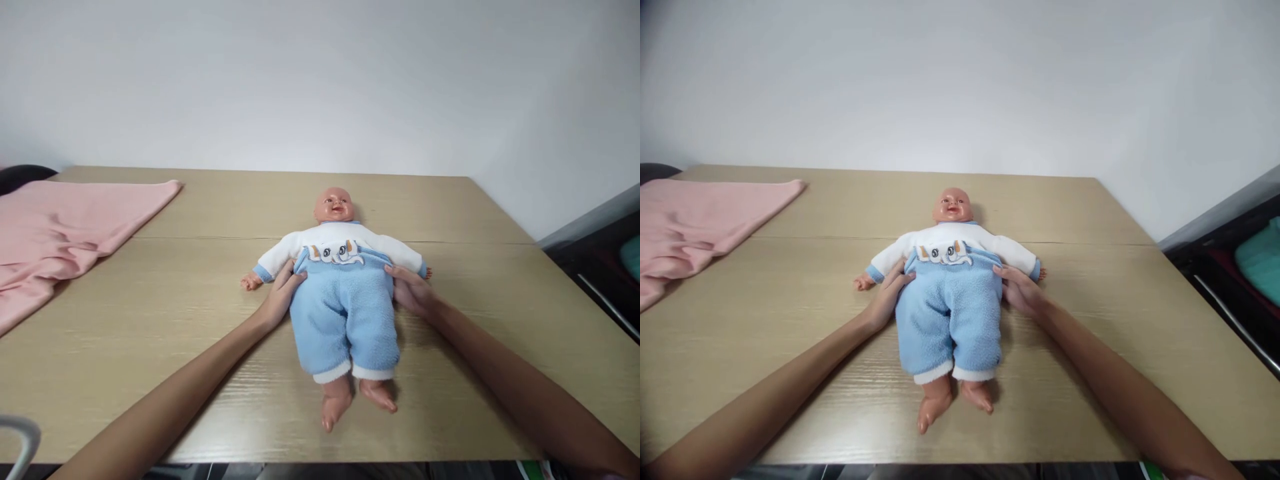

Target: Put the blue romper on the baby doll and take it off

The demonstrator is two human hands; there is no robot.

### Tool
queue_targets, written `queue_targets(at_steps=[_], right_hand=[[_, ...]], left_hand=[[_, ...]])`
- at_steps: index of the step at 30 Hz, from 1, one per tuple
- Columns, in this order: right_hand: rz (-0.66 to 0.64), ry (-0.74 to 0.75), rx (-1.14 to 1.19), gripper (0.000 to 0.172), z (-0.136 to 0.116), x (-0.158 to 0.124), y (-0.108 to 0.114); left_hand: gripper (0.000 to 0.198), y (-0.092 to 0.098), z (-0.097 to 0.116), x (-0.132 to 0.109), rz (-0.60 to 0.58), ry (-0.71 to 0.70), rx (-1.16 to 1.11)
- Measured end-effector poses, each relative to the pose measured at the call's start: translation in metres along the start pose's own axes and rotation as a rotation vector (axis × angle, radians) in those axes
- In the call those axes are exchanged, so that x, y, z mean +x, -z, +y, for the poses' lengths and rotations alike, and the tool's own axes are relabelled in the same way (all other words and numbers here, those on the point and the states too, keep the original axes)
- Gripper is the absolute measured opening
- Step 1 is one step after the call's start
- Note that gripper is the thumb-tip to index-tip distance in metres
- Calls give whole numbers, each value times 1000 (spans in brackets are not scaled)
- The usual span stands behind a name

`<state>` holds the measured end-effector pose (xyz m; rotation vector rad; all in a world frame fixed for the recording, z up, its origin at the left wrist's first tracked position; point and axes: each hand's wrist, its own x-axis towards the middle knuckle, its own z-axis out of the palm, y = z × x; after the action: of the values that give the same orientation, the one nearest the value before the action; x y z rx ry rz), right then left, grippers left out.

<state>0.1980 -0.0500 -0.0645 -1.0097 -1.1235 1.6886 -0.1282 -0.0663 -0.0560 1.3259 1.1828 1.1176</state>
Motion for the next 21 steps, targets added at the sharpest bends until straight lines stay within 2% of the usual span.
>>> queue_targets(at_steps=[4,7,11,14,17,21], right_hand=[[1,28,-24,53,6,1,-3],[7,51,3,54,5,3,-8],[16,59,80,46,2,5,-11],[15,50,118,43,2,5,-9],[-22,26,111,41,1,5,-4],[-106,-25,-10,38,-3,5,10]], left_hand=[[30,-5,-3,-5,56,51,-104],[40,-7,-8,0,77,25,-200],[47,-7,-15,10,24,-2,-321],[48,-5,-16,15,-20,4,-321],[45,-1,-12,15,-64,-38,-192],[30,9,-5,7,-42,-193,253]])
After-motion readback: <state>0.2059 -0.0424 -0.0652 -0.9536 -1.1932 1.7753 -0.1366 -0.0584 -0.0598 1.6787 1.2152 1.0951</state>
